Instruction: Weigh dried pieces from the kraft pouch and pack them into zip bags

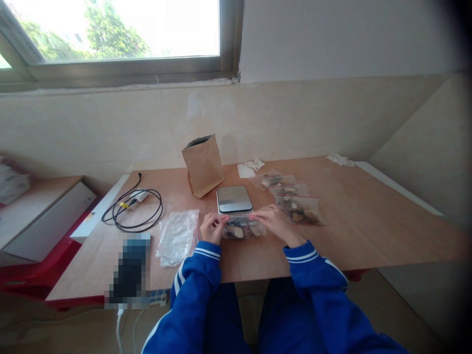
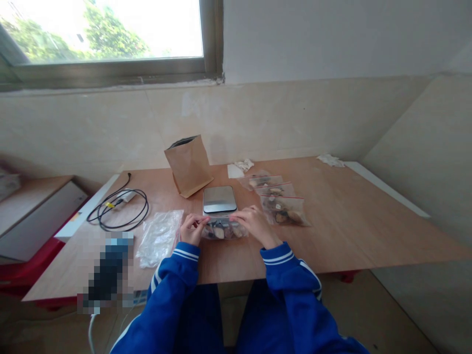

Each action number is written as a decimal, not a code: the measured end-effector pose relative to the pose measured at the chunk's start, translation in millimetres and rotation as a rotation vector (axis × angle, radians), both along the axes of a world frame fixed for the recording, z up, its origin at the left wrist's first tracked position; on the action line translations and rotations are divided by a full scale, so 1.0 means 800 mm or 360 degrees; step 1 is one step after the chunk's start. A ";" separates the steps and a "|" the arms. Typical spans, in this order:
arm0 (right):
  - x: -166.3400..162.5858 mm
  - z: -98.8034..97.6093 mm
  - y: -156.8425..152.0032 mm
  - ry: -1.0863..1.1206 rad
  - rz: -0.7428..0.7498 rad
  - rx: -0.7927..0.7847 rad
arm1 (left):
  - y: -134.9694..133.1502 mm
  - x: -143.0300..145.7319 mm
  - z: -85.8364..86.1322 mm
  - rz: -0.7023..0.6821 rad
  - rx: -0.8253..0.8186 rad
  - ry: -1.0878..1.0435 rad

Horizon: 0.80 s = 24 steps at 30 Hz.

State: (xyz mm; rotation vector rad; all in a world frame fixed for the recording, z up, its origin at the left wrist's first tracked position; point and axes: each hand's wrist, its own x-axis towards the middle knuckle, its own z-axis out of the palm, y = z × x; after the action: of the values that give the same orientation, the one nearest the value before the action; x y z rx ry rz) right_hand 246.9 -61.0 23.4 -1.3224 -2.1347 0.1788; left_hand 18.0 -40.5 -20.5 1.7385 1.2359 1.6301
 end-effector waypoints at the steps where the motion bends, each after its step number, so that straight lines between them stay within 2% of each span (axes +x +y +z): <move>1: 0.004 0.000 0.001 0.0031 0.0015 -0.0015 | 0.000 0.000 0.000 0.0023 -0.0019 -0.0002; 5: 0.018 -0.003 0.002 0.0081 -0.0032 -0.0061 | 0.002 -0.003 -0.003 0.0063 -0.0045 -0.0016; 10: 0.021 -0.007 0.000 0.0169 -0.0176 -0.0105 | 0.004 -0.005 -0.005 -0.0049 -0.0044 -0.0034; 12: 0.018 -0.010 -0.002 0.0348 -0.0146 -0.0207 | 0.004 -0.007 -0.006 -0.0082 -0.0096 -0.0066; 18: 0.015 -0.018 -0.014 0.1184 -0.0131 -0.0600 | 0.004 -0.010 -0.009 -0.0089 -0.0248 -0.0223; 21: 0.020 -0.024 -0.023 0.1298 -0.0190 -0.0622 | 0.002 -0.010 -0.008 -0.0136 -0.0281 -0.0197; 24: 0.032 -0.029 -0.030 0.1258 -0.0274 -0.0536 | -0.004 -0.007 -0.002 -0.0285 -0.0256 -0.0035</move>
State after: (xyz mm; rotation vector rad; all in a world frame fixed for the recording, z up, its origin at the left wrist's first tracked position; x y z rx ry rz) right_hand 272.2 -85.0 0.1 -1.3094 -1.3494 0.8629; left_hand 12.4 -43.9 -22.1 1.6754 1.1327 1.4046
